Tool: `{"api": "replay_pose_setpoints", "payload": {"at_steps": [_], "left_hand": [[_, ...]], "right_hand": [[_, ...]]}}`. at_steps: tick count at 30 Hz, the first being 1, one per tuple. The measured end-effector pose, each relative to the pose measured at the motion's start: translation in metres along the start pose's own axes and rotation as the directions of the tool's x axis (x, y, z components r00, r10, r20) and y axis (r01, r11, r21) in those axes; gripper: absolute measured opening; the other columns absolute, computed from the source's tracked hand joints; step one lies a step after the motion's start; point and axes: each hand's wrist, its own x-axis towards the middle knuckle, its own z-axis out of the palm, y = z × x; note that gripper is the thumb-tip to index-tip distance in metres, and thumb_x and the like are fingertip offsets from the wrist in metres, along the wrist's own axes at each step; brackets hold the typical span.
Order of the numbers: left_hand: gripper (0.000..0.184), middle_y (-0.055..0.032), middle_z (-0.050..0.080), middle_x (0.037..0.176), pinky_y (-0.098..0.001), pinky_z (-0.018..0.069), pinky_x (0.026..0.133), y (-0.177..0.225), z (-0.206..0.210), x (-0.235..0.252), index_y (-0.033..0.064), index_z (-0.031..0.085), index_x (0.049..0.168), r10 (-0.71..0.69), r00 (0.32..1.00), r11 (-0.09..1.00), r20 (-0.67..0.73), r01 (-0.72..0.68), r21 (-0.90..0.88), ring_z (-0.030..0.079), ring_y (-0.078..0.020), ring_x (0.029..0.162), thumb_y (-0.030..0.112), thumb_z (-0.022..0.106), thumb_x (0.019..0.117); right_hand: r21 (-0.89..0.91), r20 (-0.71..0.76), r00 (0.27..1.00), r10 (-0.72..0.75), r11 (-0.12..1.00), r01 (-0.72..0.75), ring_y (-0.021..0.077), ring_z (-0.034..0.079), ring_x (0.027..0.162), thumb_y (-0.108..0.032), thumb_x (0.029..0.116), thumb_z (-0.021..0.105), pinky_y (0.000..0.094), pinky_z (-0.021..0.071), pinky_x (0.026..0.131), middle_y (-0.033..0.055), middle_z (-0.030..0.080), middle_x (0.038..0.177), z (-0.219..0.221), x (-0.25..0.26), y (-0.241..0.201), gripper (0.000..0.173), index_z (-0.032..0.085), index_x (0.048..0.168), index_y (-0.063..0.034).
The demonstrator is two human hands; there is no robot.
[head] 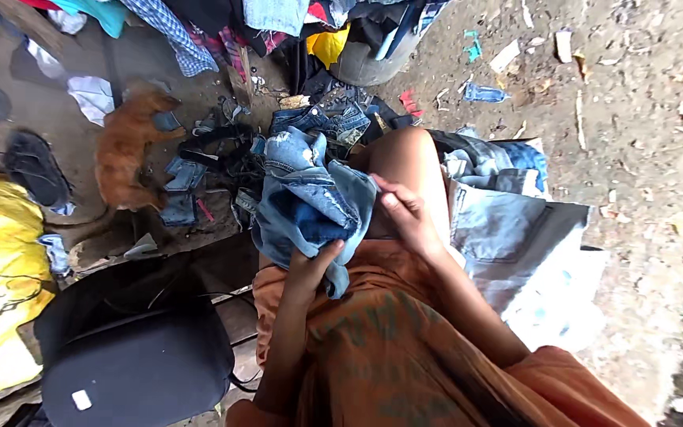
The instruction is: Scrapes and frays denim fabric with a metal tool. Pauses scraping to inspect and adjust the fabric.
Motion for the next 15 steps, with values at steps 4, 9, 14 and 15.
{"api": "replay_pose_setpoints", "payload": {"at_steps": [4, 9, 14, 15], "left_hand": [[0.034, -0.0014, 0.073, 0.096, -0.0252, 0.0595, 0.087, 0.002, 0.001, 0.007, -0.003, 0.056, 0.119, -0.017, 1.0, 0.999, -0.025, 0.016, -0.043, 0.071, -0.0055, 0.091, -0.003, 0.068, 0.0873], [0.033, 0.0025, 0.074, 0.095, -0.0254, 0.0593, 0.088, 0.005, -0.007, 0.002, 0.0017, 0.058, 0.115, -0.049, 0.995, 0.996, 0.088, 0.055, -0.068, 0.071, -0.0043, 0.092, -0.006, 0.068, 0.0845], [0.024, 0.0026, 0.073, 0.094, -0.0243, 0.0579, 0.089, 0.011, -0.007, -0.003, 0.0022, 0.061, 0.111, -0.142, 0.977, 0.989, 0.16, 0.146, -0.014, 0.07, -0.0035, 0.091, -0.003, 0.066, 0.0873], [0.024, 0.0023, 0.072, 0.094, -0.0245, 0.0578, 0.089, 0.011, -0.006, -0.002, 0.0018, 0.061, 0.11, -0.156, 0.974, 0.987, 0.161, 0.159, -0.003, 0.07, -0.0035, 0.091, -0.002, 0.065, 0.0876]], "right_hand": [[0.085, 0.1, 0.993, -0.068, 0.995, 0.06, -0.0038, 0.047, 0.063, -0.028, 0.1043, 0.05, 0.0151, 0.0426, 0.058, -0.009, 0.057, 0.081, -0.004, -0.01, -0.024, 0.043, 0.055, 0.145, -0.0139], [-0.351, 0.301, 0.871, -0.388, 0.804, 0.48, 0.0203, 0.071, 0.082, -0.042, 0.1064, 0.05, 0.0352, 0.0587, 0.069, 0.0157, 0.072, 0.1, 0.004, -0.033, -0.011, 0.044, 0.063, 0.134, -0.0108], [-0.5, 0.259, 0.883, -0.391, 0.728, 0.469, 0.0222, 0.064, 0.064, -0.039, 0.1074, 0.048, 0.034, 0.0526, 0.054, 0.0157, 0.066, 0.084, 0.01, -0.039, 0.001, 0.039, 0.07, 0.128, -0.0138], [-0.497, 0.236, 0.894, -0.38, 0.744, 0.447, 0.0221, 0.064, 0.065, -0.037, 0.107, 0.049, 0.0341, 0.0534, 0.056, 0.0161, 0.067, 0.085, 0.013, -0.039, 0.003, 0.038, 0.071, 0.127, -0.0133]]}}
